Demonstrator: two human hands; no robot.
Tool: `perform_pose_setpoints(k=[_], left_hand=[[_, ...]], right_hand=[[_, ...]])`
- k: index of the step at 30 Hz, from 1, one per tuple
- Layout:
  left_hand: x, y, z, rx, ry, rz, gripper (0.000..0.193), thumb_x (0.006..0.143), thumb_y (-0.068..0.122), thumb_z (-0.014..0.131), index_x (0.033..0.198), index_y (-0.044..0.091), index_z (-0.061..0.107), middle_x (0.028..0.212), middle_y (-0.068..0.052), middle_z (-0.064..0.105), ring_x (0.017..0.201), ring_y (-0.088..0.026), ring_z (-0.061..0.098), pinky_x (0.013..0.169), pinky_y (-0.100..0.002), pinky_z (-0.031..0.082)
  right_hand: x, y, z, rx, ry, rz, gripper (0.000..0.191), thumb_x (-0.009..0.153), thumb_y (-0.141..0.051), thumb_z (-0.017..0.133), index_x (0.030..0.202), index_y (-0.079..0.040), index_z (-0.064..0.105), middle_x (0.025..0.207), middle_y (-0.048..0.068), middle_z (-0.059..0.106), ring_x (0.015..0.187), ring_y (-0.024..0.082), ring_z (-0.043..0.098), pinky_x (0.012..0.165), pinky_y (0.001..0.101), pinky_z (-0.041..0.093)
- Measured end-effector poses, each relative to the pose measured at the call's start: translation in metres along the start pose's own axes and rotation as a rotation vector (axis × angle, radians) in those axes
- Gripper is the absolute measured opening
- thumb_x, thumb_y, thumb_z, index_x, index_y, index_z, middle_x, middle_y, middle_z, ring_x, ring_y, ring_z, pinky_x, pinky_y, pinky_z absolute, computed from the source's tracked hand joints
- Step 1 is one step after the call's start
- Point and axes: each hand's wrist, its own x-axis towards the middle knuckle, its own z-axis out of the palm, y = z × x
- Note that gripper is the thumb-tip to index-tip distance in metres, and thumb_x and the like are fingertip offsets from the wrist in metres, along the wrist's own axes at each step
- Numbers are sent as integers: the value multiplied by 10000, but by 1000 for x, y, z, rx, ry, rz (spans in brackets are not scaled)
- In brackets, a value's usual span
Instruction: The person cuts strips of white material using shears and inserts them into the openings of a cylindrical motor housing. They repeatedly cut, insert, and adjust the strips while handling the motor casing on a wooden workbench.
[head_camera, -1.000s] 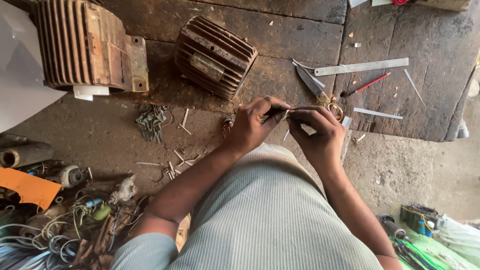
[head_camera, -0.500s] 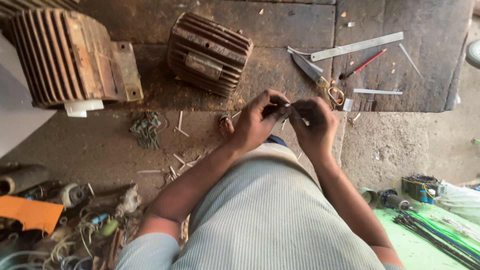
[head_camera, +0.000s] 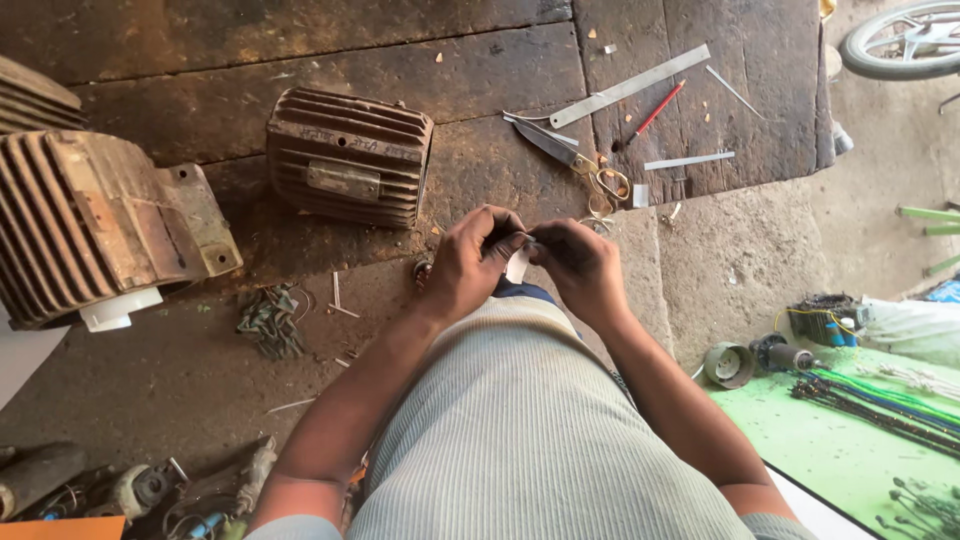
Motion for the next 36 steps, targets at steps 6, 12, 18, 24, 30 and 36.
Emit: perform_pose_setpoints(k=[6,12,18,24,30,36], left_hand=[[5,-11,17,55,-16,102,157,958,31,699,1097,15,628,1057,-111,688,984,-222,702,858,-340,595],[31,-56,10,-292,-322,-238,103,943,47,721,1040,49,685,1014,-87,724,953,-194,690,876,-335,580],[85,-128,46,840,1,195,85,1013,-25,587,957,14,637,1016,-130,653,987,-256,622,867,-363,563],[56,-170,60,912,28,204,169,985,68,588,1123,23,674,1224,-149,652,1184,-336,575,989,-469,511],[16,-169,67,1001,35,132,485,955,97,550,1438,87,587,1541,-118,499,1437,-384,419,1123,-526,406],[49,-167,81,976,3,21,511,943,63,504,1443,128,587,1588,-143,427,1472,-397,371,1190,-540,342]], right_hand=[[-3,10,-9,-336,56,-227,112,951,-14,760,1028,-4,678,949,96,673,870,176,653,779,294,532],[3,53,-11,-118,33,-81,97,979,-51,740,1052,-21,683,992,67,681,904,211,672,821,319,569],[64,122,-63,-1446,21,-465,384,886,-373,686,1261,-342,759,1380,146,600,1120,369,657,857,432,600],[74,132,-80,-1005,-361,-153,306,1047,-64,588,1268,-230,719,1655,151,415,1376,387,515,1068,473,553],[88,105,-62,-1018,-136,-725,211,848,-118,680,1028,-76,579,1273,115,684,1258,434,646,963,566,550],[124,121,-14,-593,-21,-65,475,977,-146,653,1341,78,445,911,153,693,746,393,703,665,501,569]])
